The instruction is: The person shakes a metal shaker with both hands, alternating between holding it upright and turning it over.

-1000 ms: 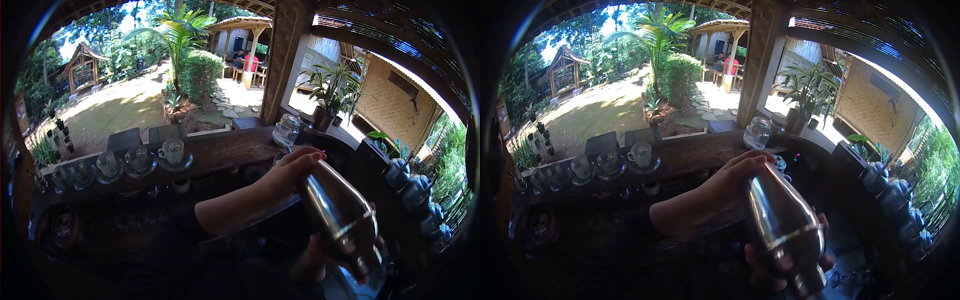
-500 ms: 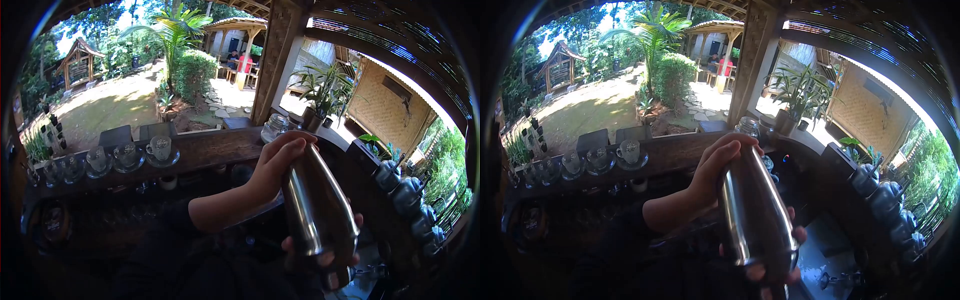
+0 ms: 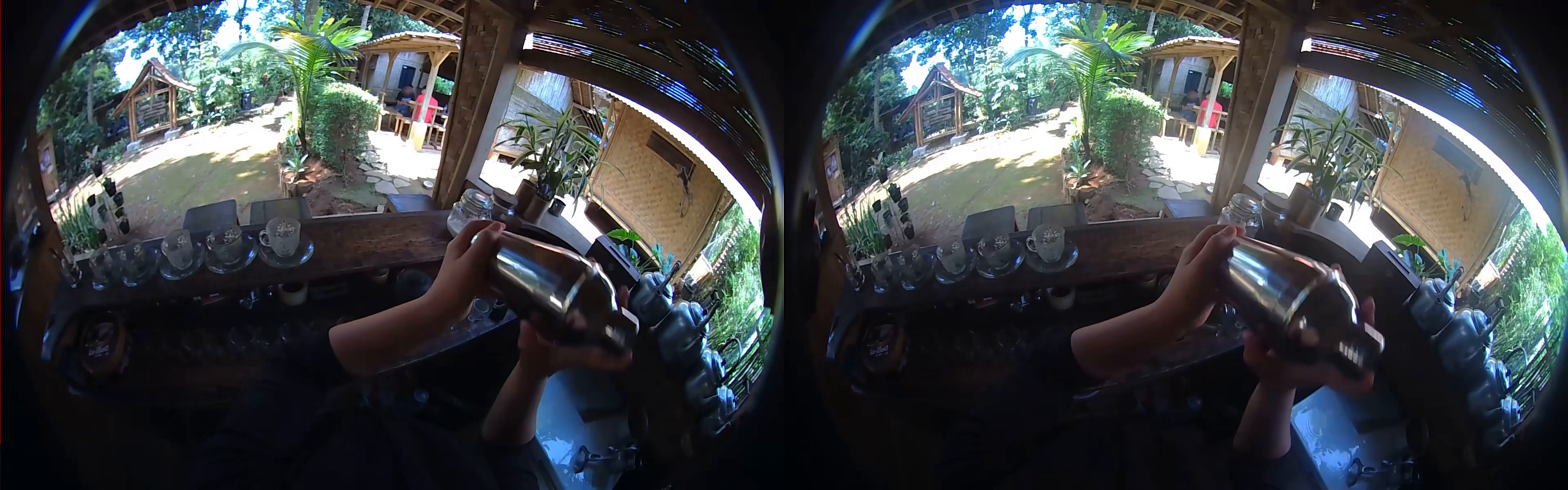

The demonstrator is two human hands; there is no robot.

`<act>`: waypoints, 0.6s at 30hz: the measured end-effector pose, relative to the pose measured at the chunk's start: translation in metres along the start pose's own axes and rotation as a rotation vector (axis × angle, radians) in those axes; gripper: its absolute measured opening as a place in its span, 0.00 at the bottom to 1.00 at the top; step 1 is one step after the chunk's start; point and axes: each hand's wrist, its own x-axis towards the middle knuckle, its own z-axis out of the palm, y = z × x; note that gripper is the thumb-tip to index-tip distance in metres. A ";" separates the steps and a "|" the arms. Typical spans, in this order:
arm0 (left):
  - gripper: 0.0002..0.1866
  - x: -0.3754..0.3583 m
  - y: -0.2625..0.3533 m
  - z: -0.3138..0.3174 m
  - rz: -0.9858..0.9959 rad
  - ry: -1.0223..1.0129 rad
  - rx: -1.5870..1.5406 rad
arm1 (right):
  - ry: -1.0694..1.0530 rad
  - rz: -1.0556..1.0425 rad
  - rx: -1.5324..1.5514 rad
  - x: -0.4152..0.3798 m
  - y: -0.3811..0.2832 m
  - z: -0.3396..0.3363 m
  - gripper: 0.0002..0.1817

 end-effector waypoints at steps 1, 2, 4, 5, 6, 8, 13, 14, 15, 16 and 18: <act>0.22 0.003 -0.002 0.000 -0.066 0.109 -0.041 | -0.221 0.074 -0.050 0.011 0.006 -0.001 0.65; 0.22 0.000 -0.007 0.000 -0.063 0.120 -0.049 | -0.253 0.162 -0.063 0.015 0.011 -0.001 0.65; 0.22 -0.009 -0.006 0.003 -0.050 0.120 -0.047 | -0.267 0.245 -0.072 0.023 0.008 -0.005 0.65; 0.22 -0.020 0.001 0.006 0.029 -0.004 0.016 | -0.296 0.173 0.056 0.028 -0.010 -0.018 0.58; 0.21 -0.029 0.005 0.010 0.105 -0.126 0.082 | -0.323 0.102 0.184 0.029 -0.020 -0.026 0.52; 0.17 -0.041 0.010 0.015 0.408 -0.289 0.180 | -0.277 0.096 0.194 0.021 -0.019 -0.028 0.55; 0.21 0.002 -0.007 -0.004 -0.085 0.037 0.055 | -0.194 0.147 -0.066 0.004 0.009 -0.006 0.65; 0.20 0.004 -0.009 -0.006 -0.131 0.065 0.041 | -0.182 0.282 0.097 0.009 0.007 -0.001 0.64; 0.20 0.000 -0.011 -0.004 -0.127 0.054 0.045 | -0.158 0.403 0.267 0.015 0.005 0.004 0.63; 0.19 -0.011 -0.007 0.002 -0.052 0.031 0.052 | -0.100 0.256 0.276 0.025 -0.005 0.003 0.62; 0.18 -0.017 -0.015 0.005 0.210 -0.042 0.065 | -0.182 0.297 0.662 0.018 -0.019 -0.015 0.62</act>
